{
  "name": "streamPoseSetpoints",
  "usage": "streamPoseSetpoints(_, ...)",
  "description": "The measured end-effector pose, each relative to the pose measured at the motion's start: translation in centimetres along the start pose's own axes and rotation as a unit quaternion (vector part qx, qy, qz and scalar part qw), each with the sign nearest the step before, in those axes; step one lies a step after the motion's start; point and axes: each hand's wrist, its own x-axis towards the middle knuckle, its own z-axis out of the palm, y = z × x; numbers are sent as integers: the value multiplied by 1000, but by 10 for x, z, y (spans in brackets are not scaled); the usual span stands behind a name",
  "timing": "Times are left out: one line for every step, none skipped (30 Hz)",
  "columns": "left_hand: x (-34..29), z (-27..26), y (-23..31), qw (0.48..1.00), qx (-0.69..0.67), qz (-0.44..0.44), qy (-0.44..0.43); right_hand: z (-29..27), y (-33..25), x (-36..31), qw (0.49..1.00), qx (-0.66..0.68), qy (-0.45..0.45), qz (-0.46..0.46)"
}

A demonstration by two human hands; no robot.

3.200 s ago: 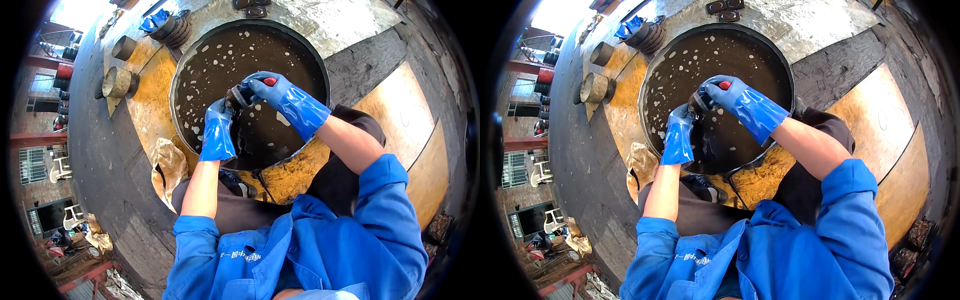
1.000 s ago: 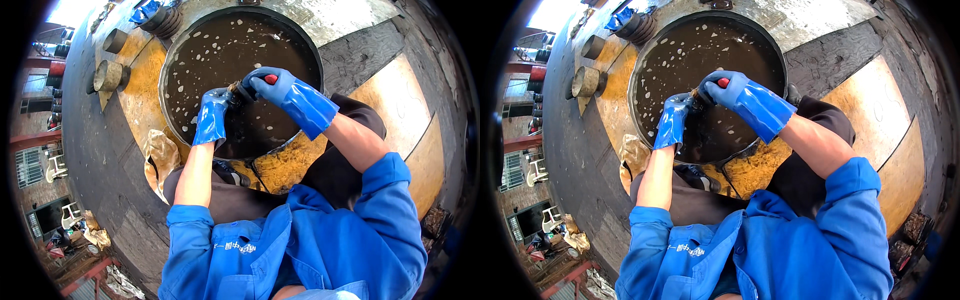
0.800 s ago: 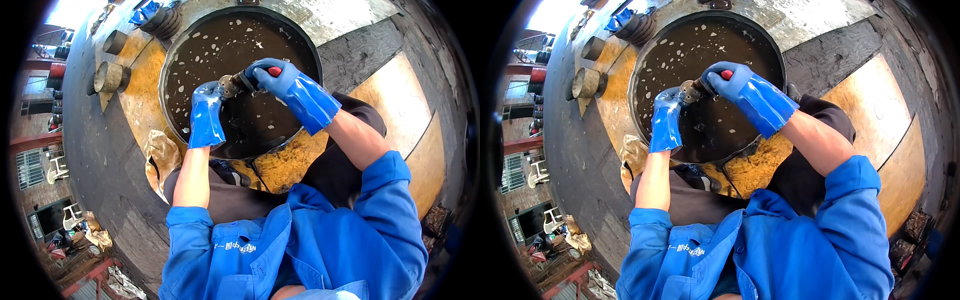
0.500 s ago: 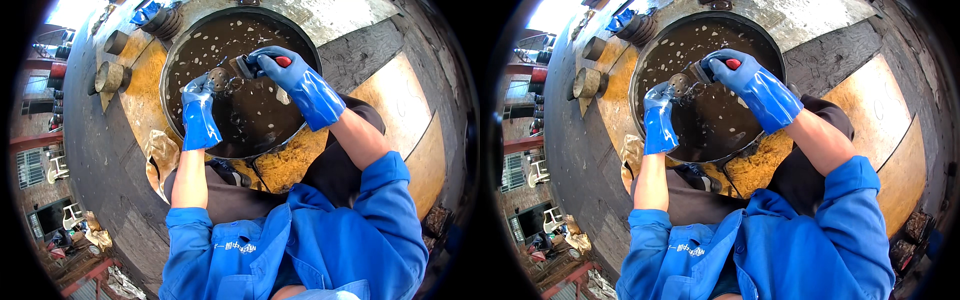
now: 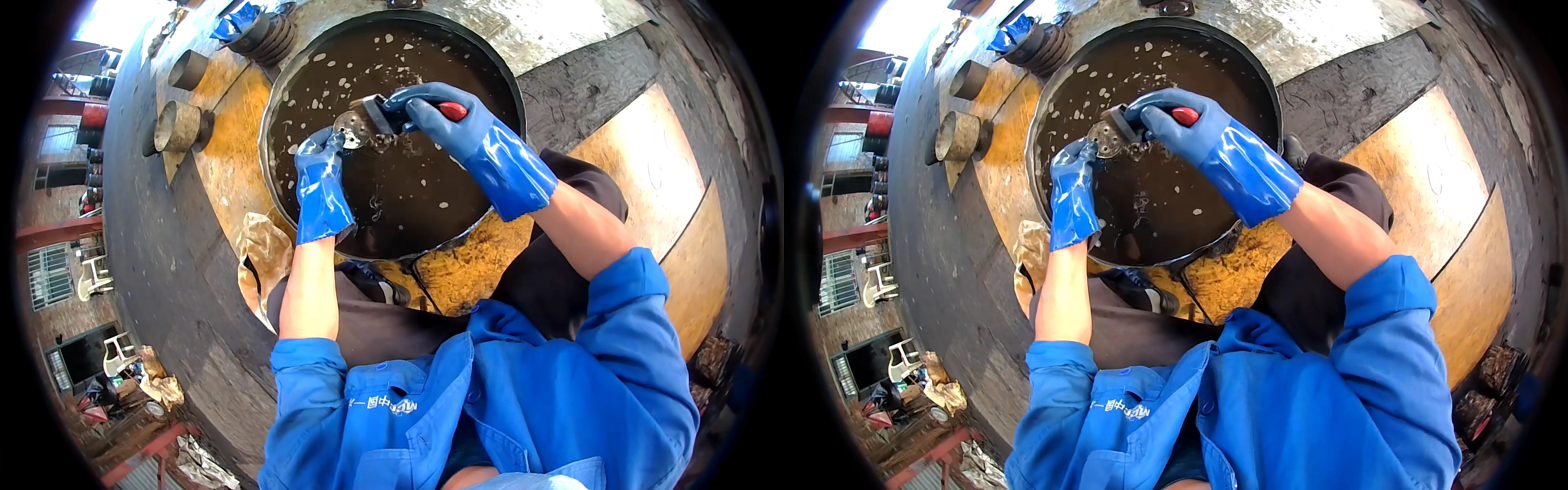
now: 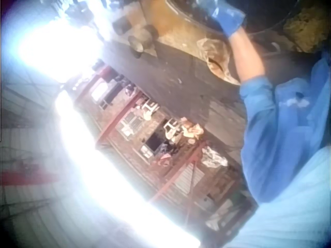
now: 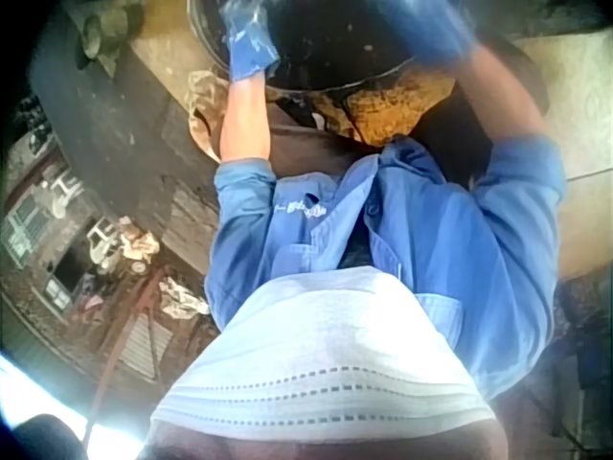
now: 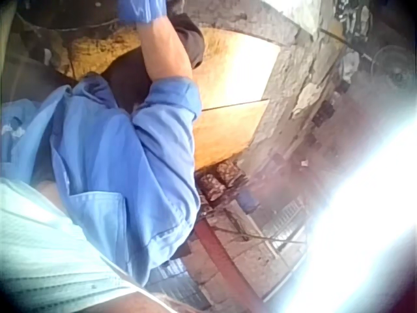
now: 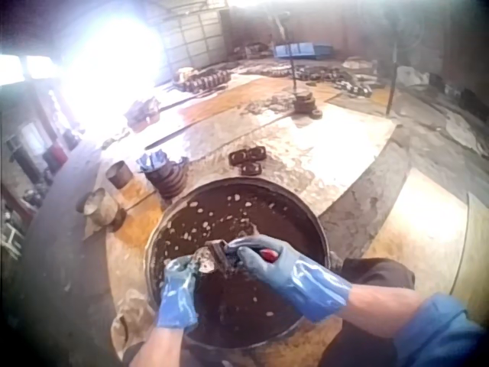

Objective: The person cleans metal components in a circular container of liquid using a brush. They dip the parts into the fluid, scrub the surfaces, and then set them aside.

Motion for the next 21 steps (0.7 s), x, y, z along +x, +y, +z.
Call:
streamPoseSetpoints(-1,2,2,1000,3,9,-1,0,1,-1,1000,-5,-12,-15)
streamPoseSetpoints(0,1,0,1000,1,6,-3,1,2,-1,999,-9,-24,-30)
streamPoseSetpoints(2,0,-2,1000,-2,3,-5,1,5,1,1000,-7,-13,-25)
streamPoseSetpoints(3,0,-4,1000,-4,1,-7,0,12,5,1000,-5,-2,-21)
streamPoseSetpoints(2,0,-4,1000,-14,-12,-7,1,11,10,1000,-4,9,-16)
streamPoseSetpoints(2,0,-3,999,-24,-24,-6,1,11,12,1000,-2,19,-11)
streamPoseSetpoints(2,-1,-3,999,-33,-37,-5,-3,8,8,998,-43,46,-23)
streamPoseSetpoints(1,-1,1,998,-53,-25,-12,-5,7,8,998,-30,60,-23)
streamPoseSetpoints(1,-1,5,997,-72,-12,-18,-7,6,9,997,-17,74,-25)
streamPoseSetpoints(1,-1,7,995,-92,0,-24,-9,3,9,996,-10,86,-36)
streamPoseSetpoints(3,-6,5,998,-55,23,-21,-6,6,13,993,-8,83,-89)
streamPoseSetpoints(4,-9,-2,999,-47,-1,-14,-6,7,12,995,-22,82,-57)
streamPoseSetpoints(5,-10,-10,999,-40,-26,-7,-7,6,10,996,-35,80,-26)
streamPoseSetpoints(5,-14,-13,998,-33,-49,4,-7,4,11,996,-48,73,3)
streamPoseSetpoints(2,-15,-10,999,26,24,-18,-5,2,8,997,-32,71,0)
streamPoseSetpoints(5,-18,-19,995,45,79,-49,-5,10,13,997,1,75,-21)
streamPoseSetpoints(4,-17,-17,998,36,40,-27,-3,8,12,997,4,79,-18)
streamPoseSetpoints(3,-12,-12,1000,26,5,-6,-4,5,12,996,5,86,-18)
streamPoseSetpoints(2,-17,-6,999,29,-42,-3,-3,5,12,996,13,81,-17)
streamPoseSetpoints(1,-22,-2,999,21,-33,-3,-4,-1,9,997,-5,78,-12)
streamPoseSetpoints(0,-28,2,1000,14,-24,-4,-5,5,12,997,17,76,-18)
